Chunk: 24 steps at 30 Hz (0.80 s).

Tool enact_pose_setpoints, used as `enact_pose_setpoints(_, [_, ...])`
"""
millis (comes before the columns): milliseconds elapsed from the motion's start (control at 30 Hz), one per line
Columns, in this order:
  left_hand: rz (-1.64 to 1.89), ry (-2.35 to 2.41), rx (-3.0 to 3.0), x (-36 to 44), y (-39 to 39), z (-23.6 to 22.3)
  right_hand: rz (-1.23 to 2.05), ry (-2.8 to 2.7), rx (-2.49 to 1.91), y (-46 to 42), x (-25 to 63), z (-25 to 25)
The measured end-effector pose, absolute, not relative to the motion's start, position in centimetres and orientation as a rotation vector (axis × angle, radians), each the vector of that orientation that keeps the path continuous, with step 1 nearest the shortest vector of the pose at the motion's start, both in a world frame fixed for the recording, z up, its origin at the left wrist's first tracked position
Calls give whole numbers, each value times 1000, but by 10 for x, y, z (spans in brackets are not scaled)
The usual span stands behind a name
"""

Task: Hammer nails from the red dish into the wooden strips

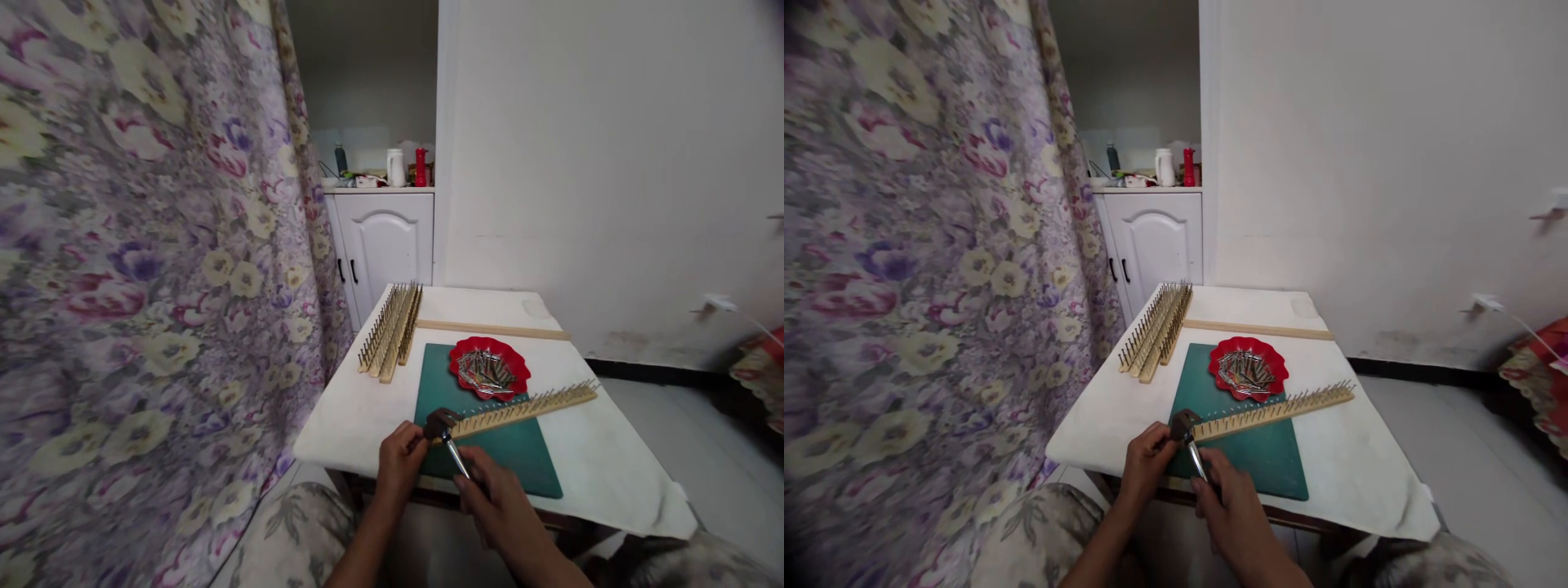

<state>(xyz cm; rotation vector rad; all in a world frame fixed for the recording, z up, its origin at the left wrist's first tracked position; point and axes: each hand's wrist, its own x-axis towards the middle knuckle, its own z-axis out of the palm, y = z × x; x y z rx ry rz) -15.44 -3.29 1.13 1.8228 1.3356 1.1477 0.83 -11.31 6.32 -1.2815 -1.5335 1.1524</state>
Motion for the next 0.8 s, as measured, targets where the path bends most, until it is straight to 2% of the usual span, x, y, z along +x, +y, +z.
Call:
enact_pose_setpoints(167, [1152, 1337, 1824, -157, -33, 13, 1344, -1192, -1240, -135, 27, 46])
enact_pose_setpoints(333, [1088, 1466, 1961, -161, -28, 9, 1341, -924, -1251, -158, 52, 2])
enact_pose_setpoints(533, [933, 1490, 2140, -159, -16, 6, 1305, -904, -1268, -167, 63, -26])
enact_pose_setpoints(800, [976, 1391, 2118, -158, -19, 14, 1321, -914, -1197, -164, 70, -28])
